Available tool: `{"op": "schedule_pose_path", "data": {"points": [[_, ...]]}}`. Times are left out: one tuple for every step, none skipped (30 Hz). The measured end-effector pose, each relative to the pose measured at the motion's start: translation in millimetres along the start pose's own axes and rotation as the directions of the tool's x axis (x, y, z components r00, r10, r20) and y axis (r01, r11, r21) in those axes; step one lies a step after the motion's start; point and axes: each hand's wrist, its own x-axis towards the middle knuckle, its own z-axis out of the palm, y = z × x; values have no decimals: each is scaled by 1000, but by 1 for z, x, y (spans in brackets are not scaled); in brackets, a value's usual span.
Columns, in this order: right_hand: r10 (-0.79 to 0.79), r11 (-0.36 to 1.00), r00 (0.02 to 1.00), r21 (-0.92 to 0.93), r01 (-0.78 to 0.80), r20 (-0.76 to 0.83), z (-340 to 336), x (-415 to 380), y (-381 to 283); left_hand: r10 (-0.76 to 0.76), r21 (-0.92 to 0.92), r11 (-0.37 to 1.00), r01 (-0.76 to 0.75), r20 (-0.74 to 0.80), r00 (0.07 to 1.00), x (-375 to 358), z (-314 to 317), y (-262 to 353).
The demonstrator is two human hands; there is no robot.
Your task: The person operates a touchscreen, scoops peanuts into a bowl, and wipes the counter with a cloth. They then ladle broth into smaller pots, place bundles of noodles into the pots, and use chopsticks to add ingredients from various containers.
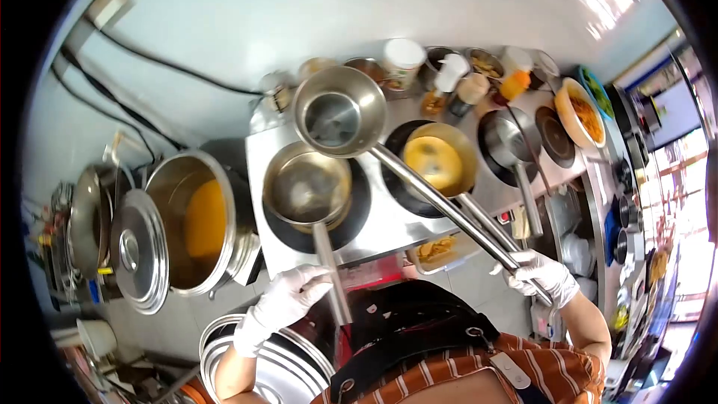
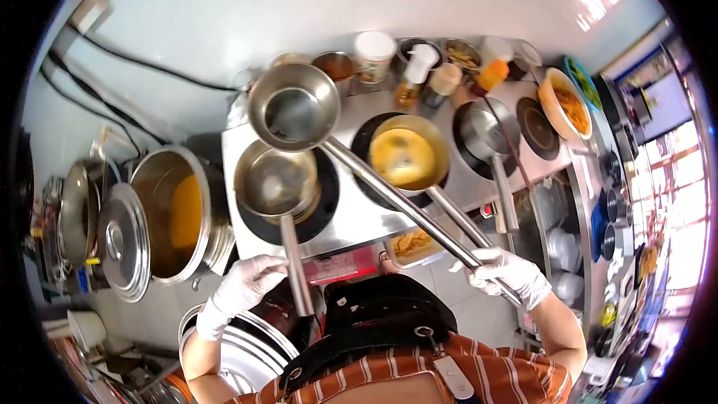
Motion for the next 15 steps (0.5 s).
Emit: {"op": "schedule_pose_path", "data": {"points": [[-10, 1000, 999, 27, 9, 40, -17, -9, 3, 2, 63, 998, -8, 88, 996, 18, 19, 23], [-24, 999, 999, 40, 23, 40, -30, -18, 8, -59, -75, 995, 71, 158, 986, 35, 44, 23], [-31, 999, 999, 37, 30, 31, -42, -29, 11, -143, -188, 964, 190, 234, 962, 51, 74, 19], [-36, 999, 999, 28, 35, 21, -55, -39, 10, -214, -292, 905, 309, 315, 925, 70, 107, 17], [-10, 1000, 996, 27, 7, 90, -70, -49, 8, -311, -303, 852, 427, 362, 879, 91, 142, 20], [-12, 1000, 996, 17, 11, 89, -81, -55, 9, -408, -305, 780, 547, 414, 814, 110, 174, 24], [-22, 1000, 997, 18, 21, 80, -91, -63, 11, -439, -326, 737, 592, 435, 786, 129, 205, 29], [-35, 999, 997, 20, 34, 71, -100, -70, 13, -465, -345, 693, 633, 457, 758, 147, 235, 31], [-44, 999, 996, 31, 41, 78, -114, -74, 18, -470, -468, 600, 649, 451, 759, 163, 266, 20], [-49, 998, 995, 37, 46, 92, -127, -76, 24, -476, -587, 491, 644, 438, 763, 178, 294, 9], [-53, 997, 998, 58, 51, 46, -135, -78, 29, -487, -682, 415, 602, 393, 780, 192, 319, 11], [-41, 996, 998, 80, 38, 41, -142, -81, 30, -501, -772, 332, 542, 343, 795, 208, 340, 11], [-53, 994, 998, 98, 49, 43, -149, -82, 31, -412, -872, 234, 431, 312, 856, 223, 359, -1], [-62, 992, 997, 115, 57, 43, -155, -84, 33, -325, -942, 117, 313, 261, 909, 234, 375, -8], [-50, 994, 997, 102, 44, 57, -160, -85, 33, -310, -992, -15, 128, 127, 942, 241, 387, 2]]}}
